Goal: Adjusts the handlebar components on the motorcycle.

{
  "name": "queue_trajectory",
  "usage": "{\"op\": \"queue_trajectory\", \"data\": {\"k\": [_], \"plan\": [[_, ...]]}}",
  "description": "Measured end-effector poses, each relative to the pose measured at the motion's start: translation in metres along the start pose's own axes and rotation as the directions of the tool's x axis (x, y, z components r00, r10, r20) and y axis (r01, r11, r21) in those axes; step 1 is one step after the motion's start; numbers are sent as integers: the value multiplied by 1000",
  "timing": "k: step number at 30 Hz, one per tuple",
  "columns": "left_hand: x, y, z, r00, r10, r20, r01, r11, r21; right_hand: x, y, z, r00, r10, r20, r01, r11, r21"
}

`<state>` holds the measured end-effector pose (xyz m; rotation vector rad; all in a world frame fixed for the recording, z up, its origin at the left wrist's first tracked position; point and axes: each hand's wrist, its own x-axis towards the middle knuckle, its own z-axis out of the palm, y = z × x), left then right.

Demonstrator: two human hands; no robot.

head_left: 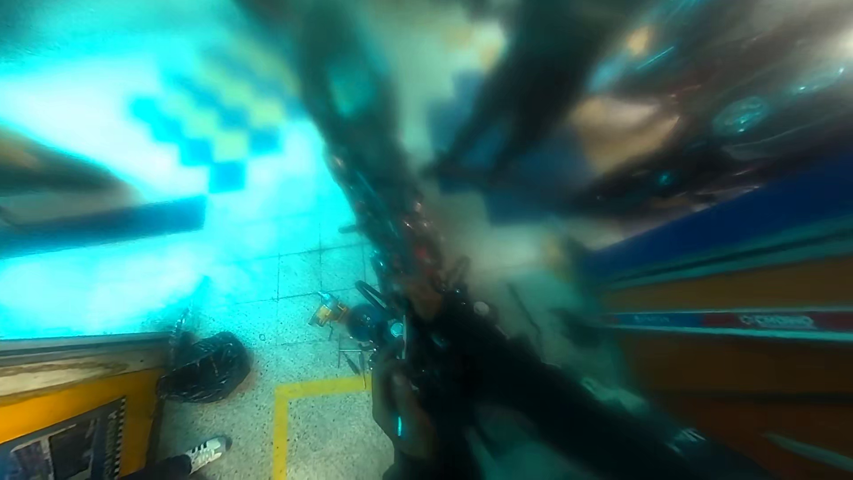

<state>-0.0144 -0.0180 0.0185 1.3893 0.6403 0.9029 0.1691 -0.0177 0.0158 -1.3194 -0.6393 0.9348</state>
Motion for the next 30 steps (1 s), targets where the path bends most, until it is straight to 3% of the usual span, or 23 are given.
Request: {"op": "queue_trajectory", "data": {"k": [2,4,6,9,11,13,15,17,20,22,25,28,30], "plan": [[8,-4,-2,988,-115,-102,101,986,-136,-5,18,-5,988,-152,-39,152,988,-6],[14,-6,-4,985,-106,-137,86,986,-146,-4,38,-11,969,-238,-61,242,968,68],[11,-6,-2,992,-86,-88,73,988,-136,-4,45,-13,967,-244,-69,250,964,94],[5,-4,-2,980,-182,-84,164,970,-181,-16,33,-6,968,-213,-132,203,975,-85],[13,-3,-6,905,-395,-160,334,891,-309,-25,20,2,979,-169,-115,142,967,-210],[32,-4,-14,754,-628,-193,530,755,-387,-29,11,11,994,-78,-77,51,949,-312],[56,-9,-22,674,-715,-186,610,680,-406,-27,9,20,995,-30,-91,-6,928,-373],[73,-12,-24,696,-693,-190,579,697,-423,-26,10,21,992,-36,-124,-10,938,-348],[84,-2,-19,817,-565,-116,472,770,-430,-20,8,10,979,-3,-205,-41,977,-209],[82,6,-11,865,-495,-82,418,802,-426,-14,14,1,973,-56,-223,17,985,-171],[74,6,-5,835,-526,-161,418,797,-437,-16,11,1,977,-78,-199,48,988,-150],[84,5,-5,733,-623,-275,426,735,-528,-20,7,11,971,-42,-234,14,993,-119],[101,3,-3,724,-621,-302,372,719,-586,-18,9,15,963,-43,-266,20,996,-88]]}}
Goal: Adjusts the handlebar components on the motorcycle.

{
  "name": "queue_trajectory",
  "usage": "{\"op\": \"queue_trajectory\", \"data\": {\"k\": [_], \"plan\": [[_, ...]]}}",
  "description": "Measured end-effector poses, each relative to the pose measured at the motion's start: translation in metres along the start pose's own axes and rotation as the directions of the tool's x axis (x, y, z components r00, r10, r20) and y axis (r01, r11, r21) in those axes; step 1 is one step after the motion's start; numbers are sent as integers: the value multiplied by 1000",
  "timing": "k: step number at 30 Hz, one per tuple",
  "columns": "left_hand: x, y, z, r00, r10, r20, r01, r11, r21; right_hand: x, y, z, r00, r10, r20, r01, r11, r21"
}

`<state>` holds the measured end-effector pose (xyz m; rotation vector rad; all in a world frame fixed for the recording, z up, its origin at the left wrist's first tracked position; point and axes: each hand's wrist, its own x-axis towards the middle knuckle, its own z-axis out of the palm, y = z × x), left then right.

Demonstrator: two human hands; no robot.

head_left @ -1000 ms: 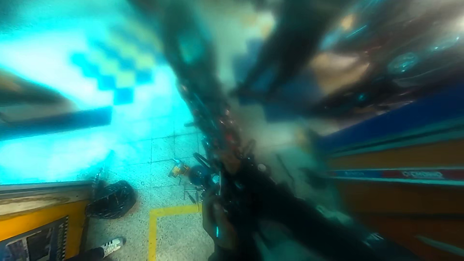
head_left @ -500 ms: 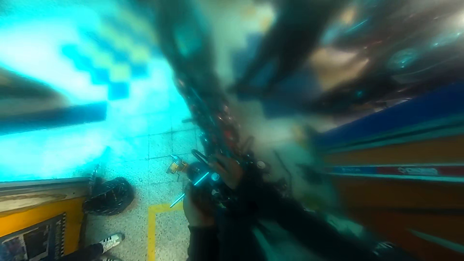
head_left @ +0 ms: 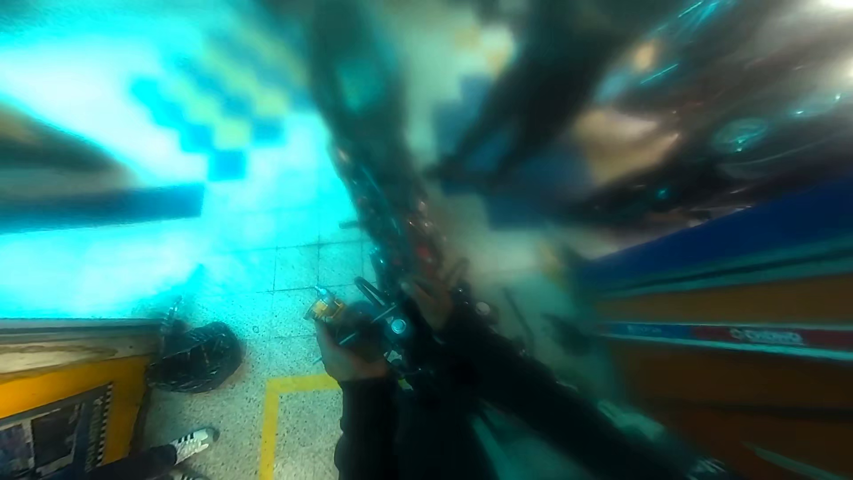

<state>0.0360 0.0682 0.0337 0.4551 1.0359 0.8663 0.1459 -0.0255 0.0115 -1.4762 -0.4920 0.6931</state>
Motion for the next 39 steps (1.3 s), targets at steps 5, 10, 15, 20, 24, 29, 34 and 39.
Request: {"op": "queue_trajectory", "data": {"k": [5,10,15,20,24,29,34,39], "plan": [[25,3,28,990,-33,140,59,980,-188,0,0,6,991,48,-121,-40,997,73],[45,8,29,970,-150,194,164,984,-62,-2,-1,10,985,88,-147,-80,995,59],[110,-5,50,832,-398,385,375,917,138,-11,3,9,979,79,-191,-98,991,-94],[132,-13,61,745,-522,415,456,853,255,-15,10,5,983,138,-124,-153,982,-115],[148,-28,83,641,-638,426,543,770,335,-17,25,5,989,103,-102,-118,982,-149],[151,-52,115,659,-680,320,433,692,578,-21,17,1,995,5,-102,-38,944,-327],[151,-73,137,538,-809,236,462,517,720,-26,13,-3,996,-31,-83,-13,875,-484],[153,-89,146,392,-890,233,452,407,794,-28,9,-5,998,-21,-55,-15,814,-580]]}}
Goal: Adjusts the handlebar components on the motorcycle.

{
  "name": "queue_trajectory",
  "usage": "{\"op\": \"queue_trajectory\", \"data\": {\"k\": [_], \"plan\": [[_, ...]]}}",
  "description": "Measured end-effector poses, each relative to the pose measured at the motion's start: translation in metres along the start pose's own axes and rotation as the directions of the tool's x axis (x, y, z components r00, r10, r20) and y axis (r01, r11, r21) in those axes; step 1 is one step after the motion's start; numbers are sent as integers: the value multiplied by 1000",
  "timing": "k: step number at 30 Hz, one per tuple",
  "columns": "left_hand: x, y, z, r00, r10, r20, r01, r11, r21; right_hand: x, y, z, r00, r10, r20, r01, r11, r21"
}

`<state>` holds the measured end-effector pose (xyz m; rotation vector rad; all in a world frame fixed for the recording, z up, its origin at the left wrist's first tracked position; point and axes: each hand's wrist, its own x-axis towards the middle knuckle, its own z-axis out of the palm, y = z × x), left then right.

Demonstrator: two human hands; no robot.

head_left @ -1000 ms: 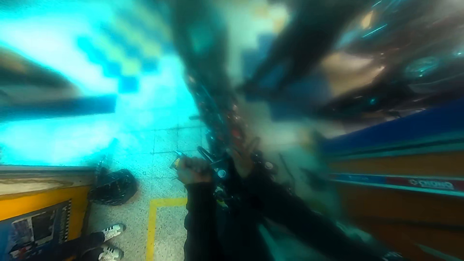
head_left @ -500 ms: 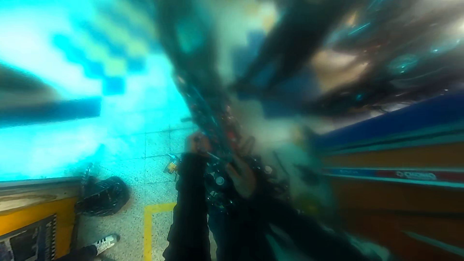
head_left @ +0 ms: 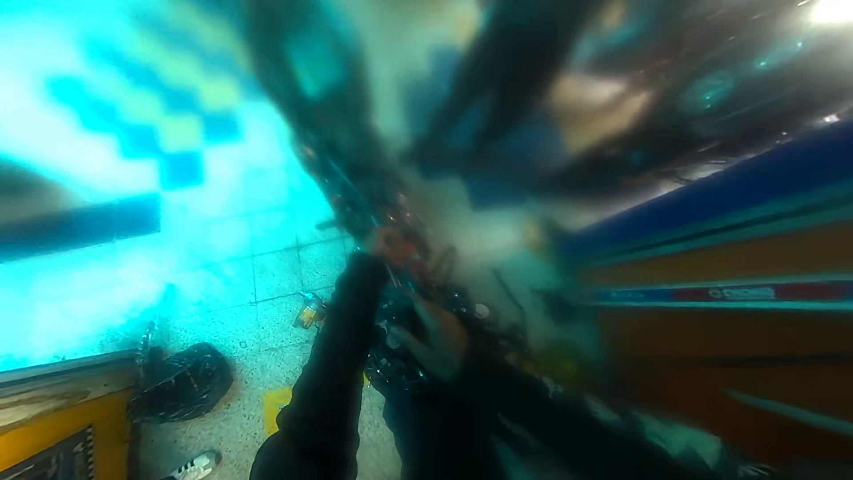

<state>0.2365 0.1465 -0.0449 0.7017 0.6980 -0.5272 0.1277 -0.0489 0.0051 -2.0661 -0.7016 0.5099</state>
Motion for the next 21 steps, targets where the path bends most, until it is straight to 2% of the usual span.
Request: {"op": "queue_trajectory", "data": {"k": [3,7,9,11,13,14,15,17,21], "plan": [[6,1,-11,997,34,66,-38,997,63,11,7,-2,999,-32,20,32,999,-5],[-5,-8,-24,990,138,9,-137,987,-81,23,8,-15,981,-41,190,31,998,59],[-25,-10,-20,961,273,-50,-277,944,-179,24,2,-23,987,-33,155,19,996,89],[-52,-8,-14,889,451,-75,-452,841,-298,28,-7,-33,998,-8,60,0,991,137],[-85,-14,-13,769,625,-131,-627,699,-344,33,-10,-39,998,-31,49,17,967,253],[-105,-21,-10,702,688,-186,-706,635,-314,35,-9,-39,998,-33,54,11,930,366],[-126,-32,-6,644,726,-242,-764,594,-252,37,-7,-38,998,-37,54,6,874,486],[-156,-65,2,561,760,-327,-825,546,-147,38,-3,-33,998,-26,65,-19,791,612],[-172,-130,3,439,746,-501,-885,454,-100,37,3,-20,992,7,127,-84,783,616]]}}
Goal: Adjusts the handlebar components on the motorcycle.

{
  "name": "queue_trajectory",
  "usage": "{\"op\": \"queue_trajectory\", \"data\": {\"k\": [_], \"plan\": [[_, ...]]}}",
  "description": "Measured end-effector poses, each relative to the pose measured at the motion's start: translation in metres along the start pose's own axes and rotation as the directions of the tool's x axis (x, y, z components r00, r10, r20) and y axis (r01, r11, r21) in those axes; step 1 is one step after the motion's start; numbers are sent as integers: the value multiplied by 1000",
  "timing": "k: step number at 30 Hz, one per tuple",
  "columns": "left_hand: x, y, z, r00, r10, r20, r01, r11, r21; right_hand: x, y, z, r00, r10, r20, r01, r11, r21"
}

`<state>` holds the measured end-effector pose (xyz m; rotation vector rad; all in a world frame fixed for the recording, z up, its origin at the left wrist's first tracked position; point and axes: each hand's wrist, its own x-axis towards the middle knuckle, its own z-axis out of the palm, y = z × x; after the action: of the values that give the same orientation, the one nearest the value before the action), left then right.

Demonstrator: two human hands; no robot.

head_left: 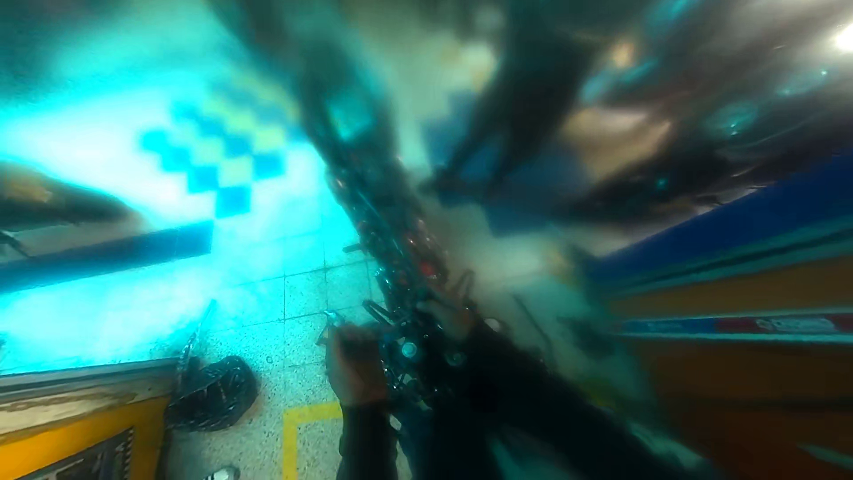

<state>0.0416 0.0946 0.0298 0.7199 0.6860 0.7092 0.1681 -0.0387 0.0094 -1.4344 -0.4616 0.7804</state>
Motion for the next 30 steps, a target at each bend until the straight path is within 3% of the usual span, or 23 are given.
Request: {"op": "queue_trajectory", "data": {"k": [3,9,13,17,20,23,26,30], "plan": [[-26,-13,-11,994,41,-98,-47,997,-61,-1,8,5,997,69,-33,-70,997,-31],[-50,-5,-4,975,223,6,-222,972,-75,-4,-3,11,1000,-4,-15,5,999,41],[-46,-12,-10,978,207,-10,-207,978,-20,4,10,12,999,-37,-20,36,998,-51],[-60,-15,-10,978,204,-37,-203,979,28,7,5,13,999,-33,11,33,999,-20],[-79,-17,-3,969,247,-26,-244,966,89,3,1,11,1000,-11,19,11,1000,-24],[-89,-25,-4,953,301,23,-302,950,79,3,9,10,996,-81,22,81,997,4],[-84,-26,-8,971,229,-70,-229,973,-3,3,12,15,994,-104,18,104,995,3],[-69,-16,-12,986,60,-157,-79,990,-118,-2,12,18,1000,-12,16,12,999,-30]]}}
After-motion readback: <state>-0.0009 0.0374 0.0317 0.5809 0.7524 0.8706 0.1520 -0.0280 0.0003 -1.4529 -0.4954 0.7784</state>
